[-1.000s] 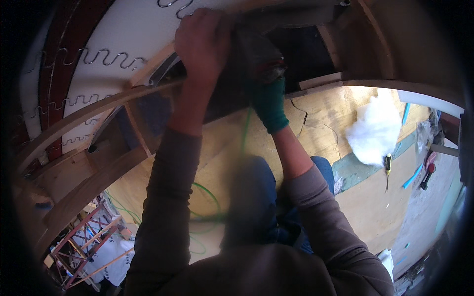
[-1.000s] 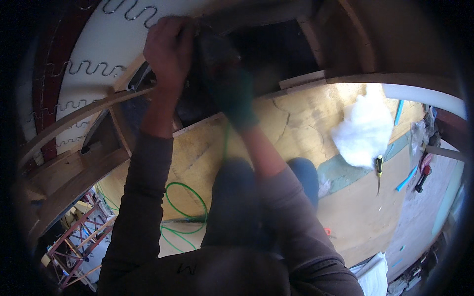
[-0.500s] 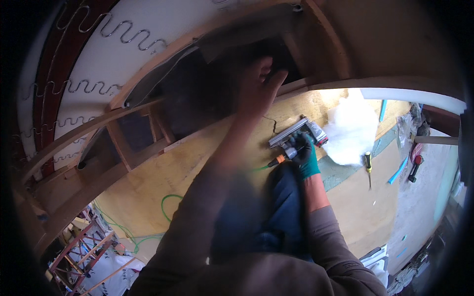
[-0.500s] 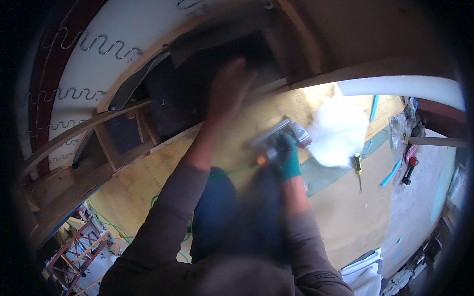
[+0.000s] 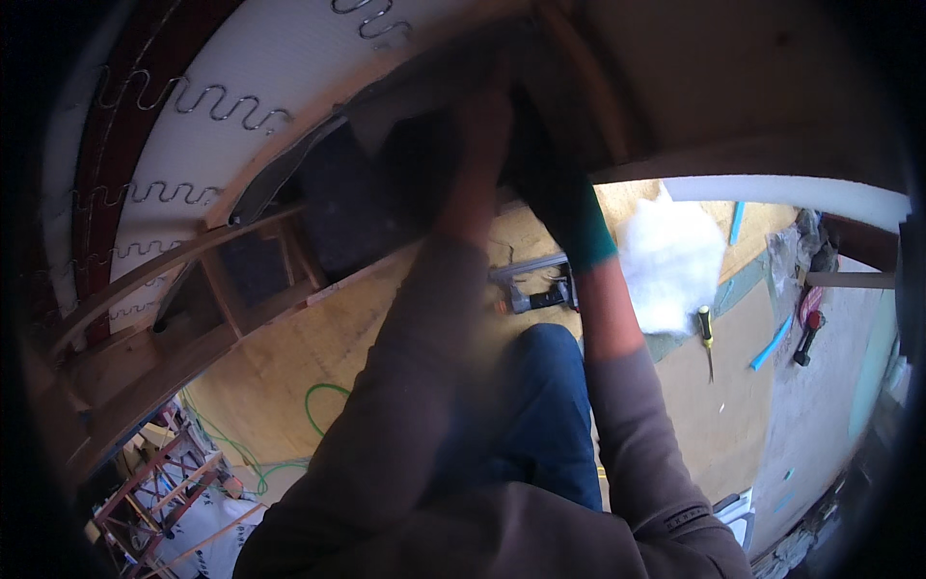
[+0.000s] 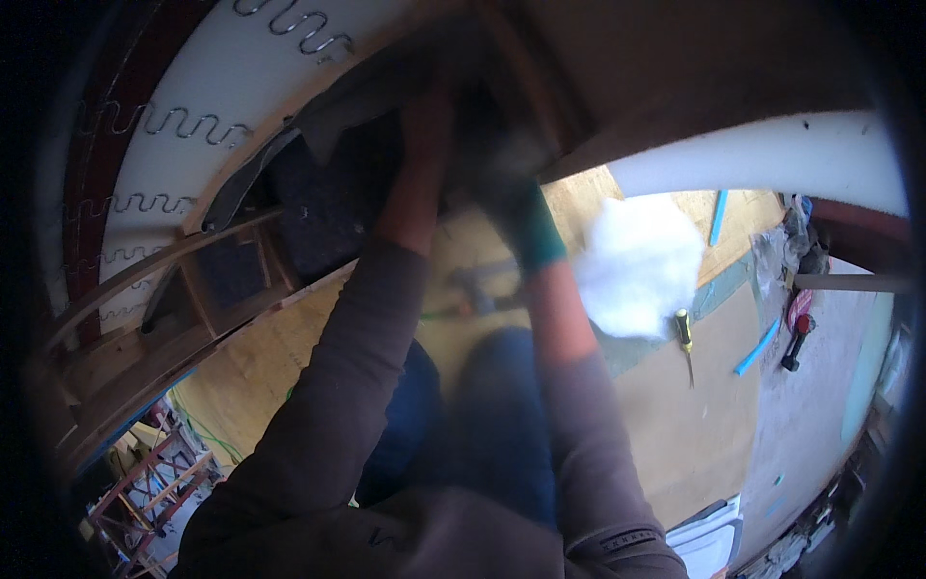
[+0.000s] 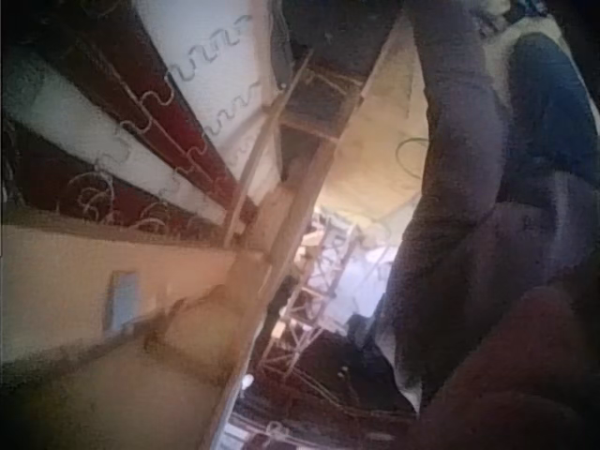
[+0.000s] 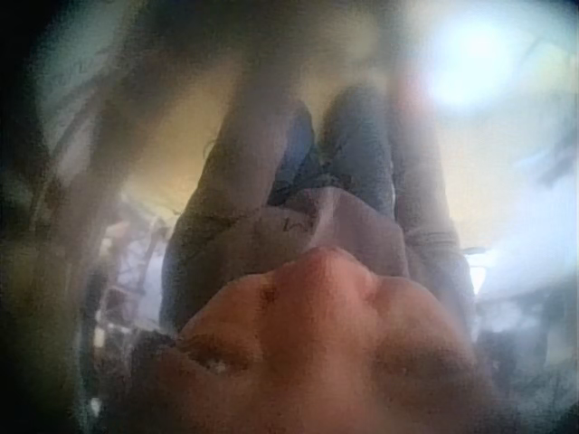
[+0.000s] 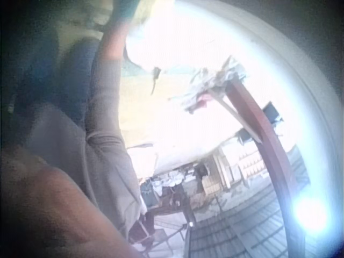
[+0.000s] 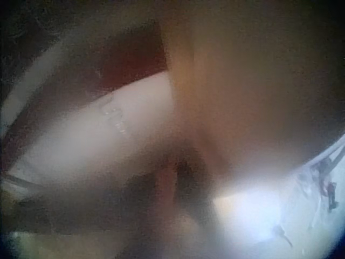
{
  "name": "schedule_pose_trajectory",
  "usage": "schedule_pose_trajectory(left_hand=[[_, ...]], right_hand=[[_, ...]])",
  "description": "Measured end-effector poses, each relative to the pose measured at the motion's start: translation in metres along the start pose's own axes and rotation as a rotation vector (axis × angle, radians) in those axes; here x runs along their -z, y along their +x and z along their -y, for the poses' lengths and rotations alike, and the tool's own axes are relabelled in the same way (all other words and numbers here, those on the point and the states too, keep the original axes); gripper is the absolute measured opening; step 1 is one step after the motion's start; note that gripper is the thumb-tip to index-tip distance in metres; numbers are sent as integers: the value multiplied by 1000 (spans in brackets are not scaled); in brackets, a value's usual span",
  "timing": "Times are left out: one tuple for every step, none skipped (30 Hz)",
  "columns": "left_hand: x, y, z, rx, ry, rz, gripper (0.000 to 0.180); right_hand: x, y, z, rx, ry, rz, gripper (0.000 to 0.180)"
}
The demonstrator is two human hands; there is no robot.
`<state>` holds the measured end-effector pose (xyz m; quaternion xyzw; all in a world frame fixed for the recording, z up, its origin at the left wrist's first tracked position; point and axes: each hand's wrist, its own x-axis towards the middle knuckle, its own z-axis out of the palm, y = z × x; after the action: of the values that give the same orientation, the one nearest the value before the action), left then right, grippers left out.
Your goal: The person kneels and staples fabric to the underside of a chair frame using a pneumatic staple gun. They then flip the chair upright, smooth the upholstered seat, and return to the underside to continue stapling the fabric around the frame.
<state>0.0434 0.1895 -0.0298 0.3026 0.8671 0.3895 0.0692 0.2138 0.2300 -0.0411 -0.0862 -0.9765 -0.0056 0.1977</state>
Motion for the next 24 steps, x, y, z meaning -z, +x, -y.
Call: schedule_pose_trajectory(left_hand=[[4, 1, -1, -21, 68, 10, 43], [7, 3, -2, -40, 164, 47, 43], [10, 3, -2, -54, 261, 85, 43], [12, 2, -3, -68, 295, 101, 42], [12, 1, -4, -81, 326, 116, 41], [10, -1, -4, -110, 317, 74, 39], [6, -3, -3, -139, 309, 32, 36], [2, -5, -2, -188, 265, -69, 32], [-3, -6, -1, -201, 217, -124, 31], [-8, -6, 1, -216, 169, -178, 30], [-12, -6, 3, -192, 119, -182, 30], [-14, -7, 5, -142, 89, -149, 30], [-14, -6, 6, -218, 129, -191, 30], [-13, -5, 7, -278, 186, -191, 31], [-11, -6, 7, -285, 257, -149, 31], [-9, -8, 6, -327, 239, -158, 32], [-6, -11, 4, -321, 229, -128, 32], [-4, -15, 2, -305, 210, -80, 33], [-3, -18, -1, -213, 63, -47, 33], [-1, -23, -3, -109, -91, 3, 33], [0, -24, -5, -76, -172, 19, 33], [1, -25, -7, -82, -136, 16, 33], [2, -25, -9, -158, -28, -19, 32], [4, -23, -10, -200, 83, -14, 32]], right_hand=[[-16, 33, -4, -188, 187, -14, 37], [-30, 62, -10, -371, 488, -182, 37], [-39, 81, -19, -488, 588, -221, 37], [-46, 96, -25, -534, 594, -232, 37], [-51, 104, -29, -550, 582, -239, 37], [-54, 110, -33, -558, 562, -237, 37], [-55, 111, -35, -562, 549, -234, 37], [-55, 111, -36, -562, 542, -235, 37], [-54, 108, -36, -566, 537, -238, 37], [-53, 106, -36, -565, 537, -241, 37], [-52, 103, -35, -568, 535, -241, 37], [-51, 102, -35, -568, 536, -243, 37], [-50, 99, -34, -573, 533, -243, 36], [-50, 99, -34, -579, 529, -246, 36], [-50, 98, -35, -583, 530, -244, 36], [-49, 97, -34, -582, 532, -244, 36], [-49, 97, -35, -590, 530, -250, 36], [-49, 96, -35, -594, 529, -253, 36], [-48, 97, -35, -597, 532, -255, 36], [-48, 96, -35, -598, 531, -256, 36], [-47, 97, -35, -598, 528, -262, 36], [-46, 97, -35, -605, 527, -267, 36], [-45, 97, -35, -609, 525, -268, 36], [-44, 97, -35, -617, 525, -268, 36]])
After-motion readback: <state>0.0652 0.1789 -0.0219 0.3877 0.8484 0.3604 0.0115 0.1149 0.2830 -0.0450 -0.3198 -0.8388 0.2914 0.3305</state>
